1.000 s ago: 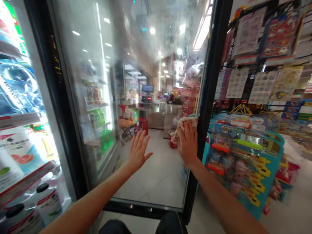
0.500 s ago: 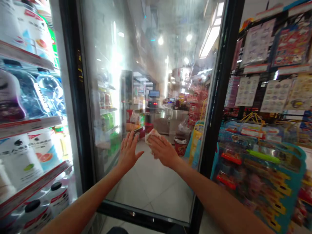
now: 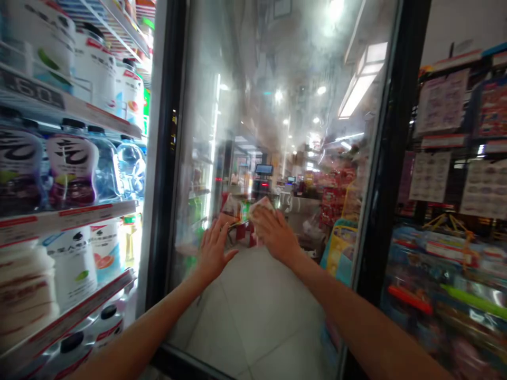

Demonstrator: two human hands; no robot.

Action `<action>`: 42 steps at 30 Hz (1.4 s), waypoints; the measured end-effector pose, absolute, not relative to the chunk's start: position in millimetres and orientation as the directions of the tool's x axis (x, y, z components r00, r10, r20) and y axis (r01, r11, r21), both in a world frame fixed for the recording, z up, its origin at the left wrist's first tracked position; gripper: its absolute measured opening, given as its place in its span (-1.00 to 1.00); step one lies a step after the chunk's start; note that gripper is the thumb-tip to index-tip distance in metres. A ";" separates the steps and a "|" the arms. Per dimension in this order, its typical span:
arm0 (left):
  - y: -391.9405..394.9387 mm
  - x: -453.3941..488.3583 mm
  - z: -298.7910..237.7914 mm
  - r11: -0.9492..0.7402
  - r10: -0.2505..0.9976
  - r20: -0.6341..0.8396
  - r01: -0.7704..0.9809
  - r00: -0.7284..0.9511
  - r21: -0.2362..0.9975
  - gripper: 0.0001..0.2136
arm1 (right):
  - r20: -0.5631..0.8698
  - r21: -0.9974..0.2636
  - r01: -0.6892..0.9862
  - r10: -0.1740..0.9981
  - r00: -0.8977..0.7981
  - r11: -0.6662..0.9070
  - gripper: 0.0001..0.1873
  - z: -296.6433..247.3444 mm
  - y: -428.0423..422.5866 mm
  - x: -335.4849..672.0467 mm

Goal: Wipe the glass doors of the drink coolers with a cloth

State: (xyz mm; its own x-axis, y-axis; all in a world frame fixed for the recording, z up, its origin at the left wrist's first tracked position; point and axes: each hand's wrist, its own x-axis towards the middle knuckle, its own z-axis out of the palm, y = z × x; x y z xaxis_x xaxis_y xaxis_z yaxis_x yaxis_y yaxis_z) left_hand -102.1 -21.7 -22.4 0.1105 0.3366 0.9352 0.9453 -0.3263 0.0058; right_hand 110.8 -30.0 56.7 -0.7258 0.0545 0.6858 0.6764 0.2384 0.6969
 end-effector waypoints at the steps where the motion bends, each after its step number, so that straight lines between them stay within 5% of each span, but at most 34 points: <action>1: -20.7 -105.0 -21.5 -0.319 0.345 0.934 0.948 0.096 0.020 -0.30 | 0.765 0.615 0.756 0.064 -0.641 0.222 -0.57 67.5 -28.4 108.0; 4: -18.1 -113.0 -20.7 -0.298 0.364 0.930 0.953 0.057 0.058 -0.30 | 0.855 0.491 0.843 0.065 -0.515 0.222 -0.55 80.1 -23.1 94.1; 8: -16.8 -124.4 -22.7 -0.295 0.351 0.935 0.954 0.055 0.055 -0.31 | 0.563 0.794 0.526 -0.042 -0.826 0.306 -0.61 54.2 -14.8 70.1; 10: -15.5 -132.0 -23.2 -0.281 0.349 0.936 0.959 0.054 0.049 -0.31 | 0.495 0.838 0.455 -0.068 -0.866 0.303 -0.64 56.3 -10.7 59.8; 15: -11.8 -152.0 -22.4 -0.210 0.379 0.925 0.974 -0.002 0.088 -0.28 | 0.762 0.628 0.739 -0.002 -0.647 0.245 -0.59 95.8 -0.9 33.2; 21: -14.1 -171.8 -12.7 -0.160 0.432 0.901 0.981 -0.032 0.112 -0.32 | 0.466 0.831 0.411 -0.065 -0.883 0.375 -0.62 74.9 11.9 3.8; 27: -6.9 -192.5 -3.0 -0.102 0.431 0.896 0.981 -0.104 0.162 -0.33 | 0.762 0.597 0.720 0.032 -0.647 0.353 -0.55 109.0 16.6 -28.1; 33: 0.4 -223.3 -13.4 -0.083 0.371 0.924 0.987 -0.097 0.137 -0.37 | 0.454 0.797 0.396 -0.020 -0.891 0.457 -0.62 77.4 27.2 -69.4; 38: -5.4 -248.5 -3.9 -0.064 0.318 0.943 0.990 -0.101 0.128 -0.34 | 0.711 0.619 0.651 0.040 -0.702 0.439 -0.57 122.0 35.0 -102.5; 42: -8.6 -254.1 8.0 -0.063 0.298 0.951 0.992 -0.084 0.107 -0.36 | 0.592 0.689 0.529 0.036 -0.805 0.496 -0.60 119.6 36.2 -119.2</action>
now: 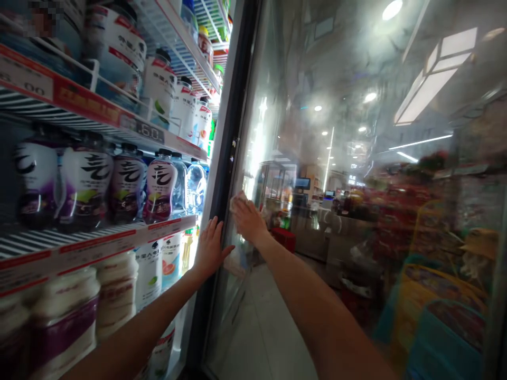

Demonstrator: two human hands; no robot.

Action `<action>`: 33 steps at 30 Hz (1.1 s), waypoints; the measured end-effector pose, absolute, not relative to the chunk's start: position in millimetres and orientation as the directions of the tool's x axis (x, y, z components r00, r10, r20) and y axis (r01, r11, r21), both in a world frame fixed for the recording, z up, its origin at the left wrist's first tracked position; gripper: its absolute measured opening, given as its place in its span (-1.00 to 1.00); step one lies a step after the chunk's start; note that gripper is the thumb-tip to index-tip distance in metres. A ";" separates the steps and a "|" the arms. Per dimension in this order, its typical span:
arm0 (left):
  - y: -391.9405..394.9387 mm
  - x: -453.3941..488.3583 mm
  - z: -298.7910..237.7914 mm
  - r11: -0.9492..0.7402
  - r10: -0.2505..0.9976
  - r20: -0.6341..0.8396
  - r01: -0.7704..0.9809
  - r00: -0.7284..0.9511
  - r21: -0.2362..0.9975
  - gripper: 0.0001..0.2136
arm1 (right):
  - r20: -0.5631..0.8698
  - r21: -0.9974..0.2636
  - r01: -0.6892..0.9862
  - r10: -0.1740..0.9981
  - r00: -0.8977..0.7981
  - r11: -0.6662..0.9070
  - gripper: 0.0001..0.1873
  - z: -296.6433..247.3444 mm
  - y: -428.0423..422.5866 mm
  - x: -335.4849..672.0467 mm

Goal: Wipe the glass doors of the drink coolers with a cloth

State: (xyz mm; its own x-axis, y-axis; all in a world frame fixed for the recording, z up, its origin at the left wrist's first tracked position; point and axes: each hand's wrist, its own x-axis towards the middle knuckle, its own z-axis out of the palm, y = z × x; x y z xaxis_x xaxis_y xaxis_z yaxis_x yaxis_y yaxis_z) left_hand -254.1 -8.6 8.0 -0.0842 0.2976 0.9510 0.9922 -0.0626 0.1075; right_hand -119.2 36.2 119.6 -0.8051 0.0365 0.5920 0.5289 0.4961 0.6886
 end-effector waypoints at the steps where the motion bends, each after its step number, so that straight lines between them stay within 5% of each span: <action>1: -8.9 -253.8 11.3 -0.066 0.297 0.952 0.993 -0.076 0.100 -0.37 | 0.547 0.714 0.481 0.024 -0.837 0.509 -0.63 117.4 36.7 -120.7; 4: -9.3 -249.4 24.1 -0.065 0.309 0.949 0.994 -0.059 0.083 -0.38 | 0.556 0.712 0.485 0.015 -0.831 0.508 -0.65 133.0 39.7 -118.3; 9: -8.0 -234.0 52.2 -0.069 0.309 0.950 0.995 -0.049 0.074 -0.36 | 0.780 0.570 0.702 -0.013 -0.625 0.427 -0.59 180.4 38.4 -97.1; 14: -3.3 -214.6 75.2 -0.127 0.321 0.947 0.990 -0.015 0.059 -0.35 | 0.651 0.711 0.596 -0.030 -0.758 0.372 -0.64 182.3 24.3 -49.1; 20: -1.1 -177.5 95.4 -0.238 0.255 0.967 0.969 0.006 0.057 -0.36 | 0.916 0.402 0.896 -0.061 -0.398 0.191 -0.56 216.9 1.5 32.4; 24: -6.2 -149.0 107.4 -0.309 0.235 0.970 0.951 0.066 0.010 -0.34 | 0.751 0.653 0.740 -0.008 -0.660 0.160 -0.57 197.0 -10.6 68.7; 26: -9.0 -137.3 115.1 -0.341 0.223 0.971 0.940 0.084 -0.003 -0.34 | 0.724 0.681 0.719 0.022 -0.690 0.136 -0.56 201.4 -18.2 87.0; 30: -12.9 -118.1 130.6 -0.375 0.187 0.979 0.927 0.077 -0.002 -0.33 | 0.919 0.394 0.919 -0.013 -0.394 0.025 -0.55 231.2 -33.6 120.6; 33: -15.9 -105.5 138.9 -0.383 0.168 0.982 0.924 0.090 -0.019 -0.33 | 0.899 0.437 0.899 -0.026 -0.436 0.022 -0.56 219.7 -35.7 134.4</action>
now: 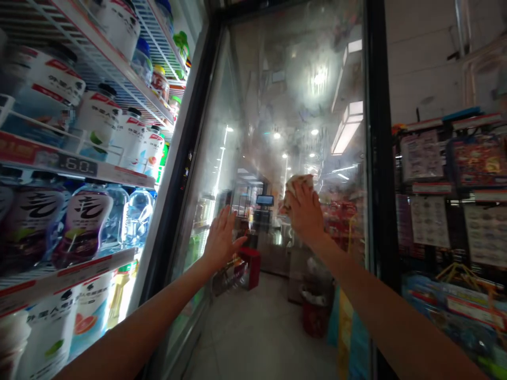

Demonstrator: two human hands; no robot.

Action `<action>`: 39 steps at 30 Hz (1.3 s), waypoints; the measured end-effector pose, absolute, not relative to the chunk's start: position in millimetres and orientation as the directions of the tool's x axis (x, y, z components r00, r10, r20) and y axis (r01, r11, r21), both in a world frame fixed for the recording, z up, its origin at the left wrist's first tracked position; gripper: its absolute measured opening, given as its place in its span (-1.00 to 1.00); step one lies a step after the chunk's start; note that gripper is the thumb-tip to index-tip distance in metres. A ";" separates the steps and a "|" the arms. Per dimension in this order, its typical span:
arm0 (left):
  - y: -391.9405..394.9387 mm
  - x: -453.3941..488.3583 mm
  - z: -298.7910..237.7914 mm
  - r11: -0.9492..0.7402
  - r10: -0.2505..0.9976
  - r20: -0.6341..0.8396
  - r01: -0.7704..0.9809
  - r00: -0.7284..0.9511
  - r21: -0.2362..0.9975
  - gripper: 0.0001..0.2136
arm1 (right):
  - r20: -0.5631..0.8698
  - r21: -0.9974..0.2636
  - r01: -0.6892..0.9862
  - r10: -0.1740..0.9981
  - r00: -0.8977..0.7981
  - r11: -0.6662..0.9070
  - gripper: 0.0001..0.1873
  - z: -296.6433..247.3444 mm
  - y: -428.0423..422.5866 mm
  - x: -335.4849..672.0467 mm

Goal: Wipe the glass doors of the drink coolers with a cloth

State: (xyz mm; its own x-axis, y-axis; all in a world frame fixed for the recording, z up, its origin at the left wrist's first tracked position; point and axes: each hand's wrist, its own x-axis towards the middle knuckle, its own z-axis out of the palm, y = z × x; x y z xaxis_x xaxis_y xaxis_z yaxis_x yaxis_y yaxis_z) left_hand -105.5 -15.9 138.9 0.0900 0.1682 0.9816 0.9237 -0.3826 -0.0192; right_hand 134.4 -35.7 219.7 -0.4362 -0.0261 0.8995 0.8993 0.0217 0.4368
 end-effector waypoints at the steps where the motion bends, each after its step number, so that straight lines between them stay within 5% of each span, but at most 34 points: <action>1: -17.0 -101.3 141.2 -0.379 0.168 0.981 0.925 0.094 -0.023 -0.34 | 0.847 0.531 0.846 -0.013 -0.531 0.042 -0.56 210.4 -35.0 137.7; 3: -19.3 -93.1 146.1 -0.368 0.172 0.980 0.929 0.099 -0.030 -0.35 | 0.699 0.711 0.697 0.021 -0.715 0.093 -0.55 197.0 -34.7 145.4; 5: -21.0 -84.7 151.6 -0.362 0.167 0.981 0.931 0.102 -0.035 -0.36 | 0.653 0.750 0.653 0.042 -0.756 0.104 -0.55 200.8 -38.0 155.1; 9: -22.3 -66.6 161.5 -0.383 0.123 0.985 0.921 0.123 -0.067 -0.36 | 0.906 0.423 0.906 -0.031 -0.423 0.013 -0.56 231.5 -48.4 167.2; 11: -22.8 -57.4 163.8 -0.392 0.111 0.985 0.916 0.135 -0.081 -0.37 | 0.927 0.373 0.928 -0.063 -0.371 0.019 -0.58 226.9 -48.5 165.5; 16: -25.5 -40.0 165.1 -0.385 0.124 0.980 0.918 0.155 -0.096 -0.39 | 0.707 0.704 0.704 -0.003 -0.707 0.096 -0.55 190.1 -46.8 175.2; 22: -28.0 -29.4 166.9 -0.380 0.146 0.975 0.919 0.169 -0.102 -0.39 | 0.961 0.263 0.965 -0.092 -0.261 0.006 -0.55 220.1 -60.8 209.4; 28: -34.5 -22.7 162.1 -0.358 0.241 0.951 0.928 0.194 -0.098 -0.37 | 0.752 0.650 0.754 0.058 -0.656 0.095 -0.55 191.6 -57.5 207.7; 32: -36.5 -23.3 160.7 -0.366 0.294 0.935 0.927 0.196 -0.080 -0.38 | 0.953 0.298 0.954 -0.069 -0.294 0.044 -0.54 220.6 -63.9 222.6; 34: -35.0 -23.8 160.2 -0.373 0.300 0.931 0.924 0.208 -0.086 -0.38 | 0.970 0.234 0.971 -0.086 -0.229 0.046 -0.54 223.6 -62.6 218.1; 39: -26.5 -23.4 157.8 -0.369 0.284 0.933 0.923 0.221 -0.107 -0.38 | 0.792 0.600 0.791 0.055 -0.608 0.116 -0.53 199.6 -51.0 197.9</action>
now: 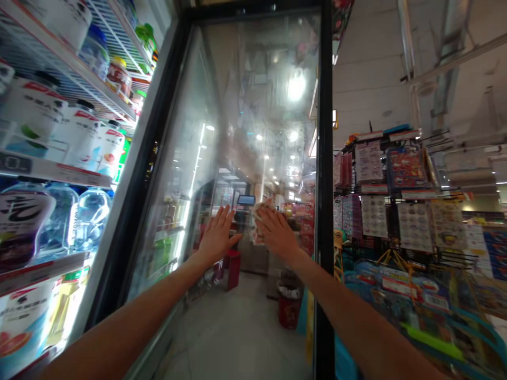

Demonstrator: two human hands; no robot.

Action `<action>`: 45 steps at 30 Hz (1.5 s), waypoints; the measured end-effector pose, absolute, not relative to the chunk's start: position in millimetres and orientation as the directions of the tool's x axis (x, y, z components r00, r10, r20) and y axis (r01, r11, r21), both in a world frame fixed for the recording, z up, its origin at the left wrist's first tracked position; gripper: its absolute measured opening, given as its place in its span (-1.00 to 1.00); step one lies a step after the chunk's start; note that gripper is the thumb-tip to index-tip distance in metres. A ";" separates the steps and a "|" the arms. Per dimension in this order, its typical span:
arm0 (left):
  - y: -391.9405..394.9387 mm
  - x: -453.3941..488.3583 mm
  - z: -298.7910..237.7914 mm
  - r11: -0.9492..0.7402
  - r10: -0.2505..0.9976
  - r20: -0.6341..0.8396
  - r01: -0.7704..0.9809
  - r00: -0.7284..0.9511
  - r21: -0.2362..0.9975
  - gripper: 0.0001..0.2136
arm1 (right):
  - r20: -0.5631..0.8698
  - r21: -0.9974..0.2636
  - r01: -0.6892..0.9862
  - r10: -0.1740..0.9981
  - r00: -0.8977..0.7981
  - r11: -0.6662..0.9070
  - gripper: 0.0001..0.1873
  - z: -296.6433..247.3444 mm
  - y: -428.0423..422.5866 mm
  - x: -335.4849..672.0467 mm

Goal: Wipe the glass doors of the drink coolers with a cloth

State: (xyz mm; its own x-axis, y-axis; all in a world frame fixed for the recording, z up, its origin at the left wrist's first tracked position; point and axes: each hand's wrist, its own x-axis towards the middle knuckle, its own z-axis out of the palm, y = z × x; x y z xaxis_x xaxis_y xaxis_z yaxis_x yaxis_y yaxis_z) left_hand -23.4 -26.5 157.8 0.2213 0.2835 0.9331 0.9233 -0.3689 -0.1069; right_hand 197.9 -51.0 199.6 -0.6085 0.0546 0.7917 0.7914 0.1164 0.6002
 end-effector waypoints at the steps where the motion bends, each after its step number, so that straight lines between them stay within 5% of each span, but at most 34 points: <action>1: -24.9 -23.2 157.3 -0.372 0.271 0.936 0.922 0.223 -0.112 -0.38 | 0.796 0.594 0.796 0.057 -0.603 0.117 -0.52 202.2 -50.7 198.9; 6: -20.9 -23.1 156.3 -0.400 0.257 0.941 0.911 0.221 -0.105 -0.38 | 0.958 0.284 0.956 -0.067 -0.279 0.078 -0.54 222.5 -50.4 202.7; 12: -18.5 -33.7 150.8 -0.443 0.245 0.937 0.888 0.248 -0.119 -0.39 | 0.719 0.688 0.715 0.021 -0.695 0.124 -0.56 172.6 -32.5 169.5; 17: -13.1 -51.3 137.2 -0.432 0.252 0.945 0.898 0.207 -0.082 -0.38 | 0.918 0.396 0.913 -0.012 -0.397 0.099 -0.54 209.2 -33.7 156.2; 19: -9.3 -59.4 130.5 -0.421 0.246 0.949 0.904 0.196 -0.078 -0.39 | 0.922 0.385 0.915 -0.010 -0.387 0.116 -0.54 200.9 -32.2 146.1; 24: 2.2 -82.3 111.1 -0.379 0.227 0.965 0.925 0.131 -0.036 -0.39 | 0.562 0.806 0.544 -0.013 -0.827 0.234 -0.53 132.1 -23.6 126.6; 26: 5.3 -89.7 104.5 -0.364 0.230 0.965 0.931 0.125 -0.034 -0.38 | 0.598 0.781 0.586 0.014 -0.801 0.216 -0.53 137.9 -23.8 127.9; 31: 7.0 -104.5 96.0 -0.323 0.254 0.965 0.946 0.063 0.023 -0.36 | 0.874 0.482 0.871 0.020 -0.486 0.097 -0.55 175.5 -21.9 122.2; 37: 2.7 -131.9 82.7 -0.263 0.333 0.942 0.964 0.047 0.045 -0.35 | 0.500 0.847 0.480 -0.036 -0.865 0.228 -0.57 108.3 -10.6 100.1; 42: 4.7 -140.4 71.5 -0.257 0.334 0.940 0.966 0.065 0.024 -0.36 | 0.782 0.614 0.775 0.016 -0.623 0.151 -0.55 150.5 -11.6 100.9; 45: 5.7 -137.4 66.4 -0.295 0.346 0.937 0.953 0.034 0.074 -0.35 | 0.748 0.648 0.740 0.032 -0.663 0.180 -0.55 147.0 -12.1 99.3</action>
